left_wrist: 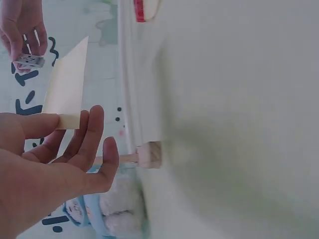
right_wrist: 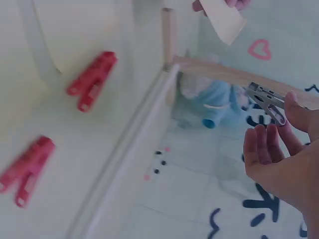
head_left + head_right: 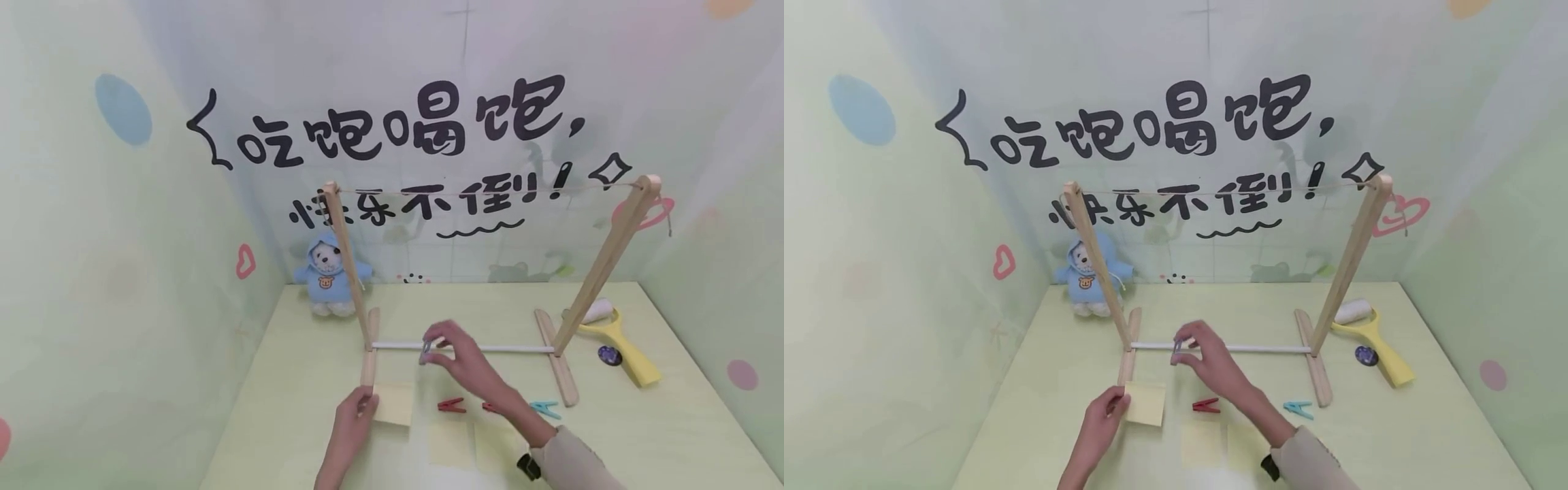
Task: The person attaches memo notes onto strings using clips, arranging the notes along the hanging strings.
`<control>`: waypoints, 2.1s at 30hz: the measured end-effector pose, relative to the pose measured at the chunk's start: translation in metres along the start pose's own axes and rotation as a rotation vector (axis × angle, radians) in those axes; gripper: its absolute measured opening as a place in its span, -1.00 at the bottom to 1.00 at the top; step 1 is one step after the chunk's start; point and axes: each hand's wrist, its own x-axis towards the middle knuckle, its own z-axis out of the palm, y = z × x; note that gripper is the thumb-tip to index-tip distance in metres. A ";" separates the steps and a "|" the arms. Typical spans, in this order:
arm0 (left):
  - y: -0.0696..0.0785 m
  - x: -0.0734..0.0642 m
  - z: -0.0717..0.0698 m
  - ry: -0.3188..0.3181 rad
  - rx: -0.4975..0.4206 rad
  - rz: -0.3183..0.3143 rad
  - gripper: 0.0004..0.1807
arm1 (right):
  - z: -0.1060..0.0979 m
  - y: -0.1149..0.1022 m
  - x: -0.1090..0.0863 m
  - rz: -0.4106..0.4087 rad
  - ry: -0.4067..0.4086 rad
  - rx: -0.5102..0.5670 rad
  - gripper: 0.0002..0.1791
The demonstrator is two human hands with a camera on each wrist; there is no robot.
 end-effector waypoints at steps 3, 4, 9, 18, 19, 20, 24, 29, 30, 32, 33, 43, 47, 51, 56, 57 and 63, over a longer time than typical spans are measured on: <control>0.026 0.013 -0.008 -0.003 -0.046 0.082 -0.73 | -0.028 -0.023 0.020 -0.111 0.057 -0.052 -0.68; 0.033 0.017 -0.010 0.001 -0.060 0.109 -0.75 | -0.037 -0.032 0.026 -0.139 0.073 -0.070 -0.67; 0.065 0.036 -0.015 0.016 -0.126 0.198 -0.79 | -0.074 -0.073 0.049 -0.217 0.099 -0.125 -0.65; 0.138 0.072 -0.034 0.073 -0.179 0.220 -0.73 | -0.120 -0.138 0.088 -0.262 0.132 -0.174 -0.71; 0.146 0.075 -0.037 0.079 -0.184 0.221 -0.71 | -0.125 -0.143 0.093 -0.257 0.133 -0.171 -0.72; 0.154 0.079 -0.041 0.083 -0.184 0.220 -0.70 | -0.129 -0.147 0.098 -0.256 0.138 -0.169 -0.73; 0.180 0.090 -0.055 0.107 -0.203 0.249 -0.69 | -0.143 -0.162 0.119 -0.240 0.149 -0.168 -0.75; 0.206 0.097 -0.065 0.111 -0.261 0.271 -0.70 | -0.154 -0.172 0.139 -0.230 0.168 -0.153 -0.77; 0.210 0.099 -0.065 0.109 -0.268 0.276 -0.70 | -0.156 -0.174 0.143 -0.220 0.169 -0.149 -0.77; 0.219 0.102 -0.066 0.107 -0.278 0.289 -0.72 | -0.159 -0.177 0.149 -0.203 0.173 -0.147 -0.78; 0.224 0.104 -0.066 0.112 -0.275 0.296 -0.72 | -0.160 -0.178 0.152 -0.193 0.176 -0.152 -0.78; 0.255 0.125 -0.071 0.163 -0.254 0.363 -0.77 | -0.170 -0.181 0.175 -0.162 0.211 -0.181 -0.77; 0.261 0.128 -0.075 0.155 -0.232 0.375 -0.72 | -0.171 -0.183 0.182 -0.166 0.215 -0.191 -0.79; 0.264 0.130 -0.076 0.150 -0.240 0.385 -0.72 | -0.171 -0.184 0.189 -0.167 0.208 -0.192 -0.80; 0.264 0.130 -0.077 0.146 -0.238 0.379 -0.71 | -0.165 -0.183 0.196 -0.159 0.161 -0.186 -0.81; 0.264 0.130 -0.077 0.144 -0.240 0.380 -0.71 | -0.163 -0.183 0.197 -0.155 0.153 -0.189 -0.80; 0.264 0.131 -0.078 0.141 -0.250 0.382 -0.71 | -0.156 -0.181 0.203 -0.146 0.134 -0.211 -0.81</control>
